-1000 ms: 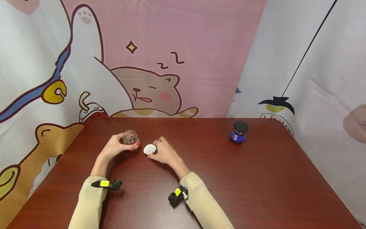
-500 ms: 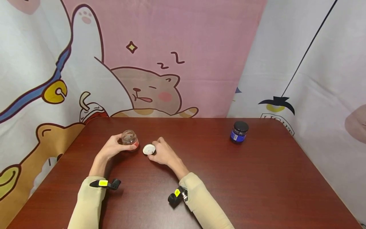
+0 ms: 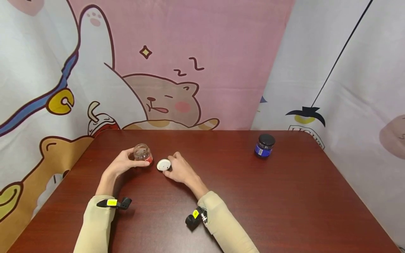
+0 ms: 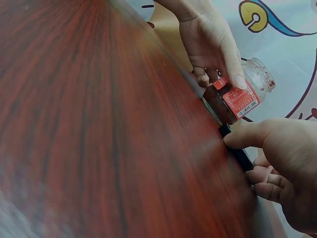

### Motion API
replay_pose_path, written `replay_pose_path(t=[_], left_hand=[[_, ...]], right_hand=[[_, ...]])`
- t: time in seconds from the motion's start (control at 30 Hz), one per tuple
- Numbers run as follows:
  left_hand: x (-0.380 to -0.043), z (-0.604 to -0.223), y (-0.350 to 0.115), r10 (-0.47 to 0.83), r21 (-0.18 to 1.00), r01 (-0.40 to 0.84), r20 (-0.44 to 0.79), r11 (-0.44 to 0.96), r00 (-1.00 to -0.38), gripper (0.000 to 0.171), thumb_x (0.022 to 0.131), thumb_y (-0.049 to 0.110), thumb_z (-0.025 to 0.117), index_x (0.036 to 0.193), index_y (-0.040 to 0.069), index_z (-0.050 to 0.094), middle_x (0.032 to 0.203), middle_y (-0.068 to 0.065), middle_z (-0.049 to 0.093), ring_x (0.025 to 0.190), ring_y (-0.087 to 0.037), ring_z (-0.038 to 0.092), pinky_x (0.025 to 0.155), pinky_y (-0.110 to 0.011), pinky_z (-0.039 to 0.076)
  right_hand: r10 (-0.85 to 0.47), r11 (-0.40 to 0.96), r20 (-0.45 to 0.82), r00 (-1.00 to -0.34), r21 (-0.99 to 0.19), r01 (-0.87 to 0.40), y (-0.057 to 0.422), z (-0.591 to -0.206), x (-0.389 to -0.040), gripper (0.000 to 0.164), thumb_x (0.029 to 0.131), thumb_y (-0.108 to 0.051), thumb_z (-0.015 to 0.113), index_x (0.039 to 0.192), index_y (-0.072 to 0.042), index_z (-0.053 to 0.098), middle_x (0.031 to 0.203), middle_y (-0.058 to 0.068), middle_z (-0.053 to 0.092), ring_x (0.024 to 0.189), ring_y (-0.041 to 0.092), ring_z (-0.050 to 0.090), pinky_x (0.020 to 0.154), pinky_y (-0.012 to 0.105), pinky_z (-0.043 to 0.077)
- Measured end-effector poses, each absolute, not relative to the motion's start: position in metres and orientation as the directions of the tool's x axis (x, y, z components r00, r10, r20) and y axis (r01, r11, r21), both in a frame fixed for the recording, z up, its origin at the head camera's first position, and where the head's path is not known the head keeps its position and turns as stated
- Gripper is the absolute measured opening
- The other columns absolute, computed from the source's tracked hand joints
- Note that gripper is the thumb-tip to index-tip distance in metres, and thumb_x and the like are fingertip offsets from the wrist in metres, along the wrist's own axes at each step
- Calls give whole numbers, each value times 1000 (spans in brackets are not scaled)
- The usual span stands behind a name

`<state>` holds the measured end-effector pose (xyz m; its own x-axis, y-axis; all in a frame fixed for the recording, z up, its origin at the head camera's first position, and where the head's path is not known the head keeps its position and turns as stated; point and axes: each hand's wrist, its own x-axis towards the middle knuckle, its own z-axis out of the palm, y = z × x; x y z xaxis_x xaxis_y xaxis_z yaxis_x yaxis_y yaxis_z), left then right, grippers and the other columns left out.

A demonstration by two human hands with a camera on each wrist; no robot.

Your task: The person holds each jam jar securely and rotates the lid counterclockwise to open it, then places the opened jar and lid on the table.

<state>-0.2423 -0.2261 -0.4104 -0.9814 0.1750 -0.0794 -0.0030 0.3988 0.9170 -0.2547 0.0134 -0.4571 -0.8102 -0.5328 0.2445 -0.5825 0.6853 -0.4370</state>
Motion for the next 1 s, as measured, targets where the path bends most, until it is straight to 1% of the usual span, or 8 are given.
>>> replay_pose_path(t=[0.1,0.33,0.57,0.7,0.83,0.9,1.0], left_hand=[[-243,-410,-226,184,920,11,-66,392,-981,62,68,20,82,122,8,53,107,-12,61,96,-25,54,82,-36,43],[-245,-409,-226,204,935,47,-27,351,-979,63,66,14,82,121,6,52,109,-13,60,100,-24,54,89,-39,40],[-244,-404,-226,237,945,84,8,316,-972,68,68,6,80,127,5,46,115,-18,55,103,-27,51,89,-38,40],[-243,-400,-226,250,947,106,28,304,-968,72,70,4,78,132,6,41,118,-21,51,107,-32,48,90,-43,38],[-246,-401,-228,244,950,106,33,293,-969,76,70,7,79,135,10,38,120,-21,49,109,-34,46,94,-49,32],[-249,-405,-229,237,948,111,39,297,-971,78,70,11,79,136,13,37,120,-19,49,110,-32,45,96,-49,30],[-253,-411,-231,214,939,119,50,323,-976,81,70,18,80,137,18,36,119,-15,48,110,-28,45,95,-48,30]], right_hand=[[-531,684,264,-805,-427,-592,13,-457,-254,53,76,-28,71,118,-2,55,101,7,48,78,13,49,69,26,44],[-533,681,261,-805,-433,-591,14,-456,-254,52,76,-26,70,118,-1,55,101,7,48,77,11,48,67,24,43],[-527,669,257,-810,-462,-582,16,-451,-255,51,77,-27,70,118,0,55,100,6,47,75,9,49,66,21,42],[-528,669,249,-812,-466,-578,17,-448,-255,52,78,-28,68,120,1,55,101,6,49,77,8,50,68,20,43],[-525,657,236,-818,-498,-565,20,-442,-256,54,79,-27,68,122,2,53,102,8,50,76,10,53,68,21,43],[-521,651,238,-820,-511,-561,21,-438,-256,54,79,-26,68,122,2,52,102,9,51,76,11,54,68,21,44],[-515,642,249,-820,-522,-562,24,-433,-256,53,80,-26,68,123,1,52,102,10,51,76,10,54,68,21,44]])
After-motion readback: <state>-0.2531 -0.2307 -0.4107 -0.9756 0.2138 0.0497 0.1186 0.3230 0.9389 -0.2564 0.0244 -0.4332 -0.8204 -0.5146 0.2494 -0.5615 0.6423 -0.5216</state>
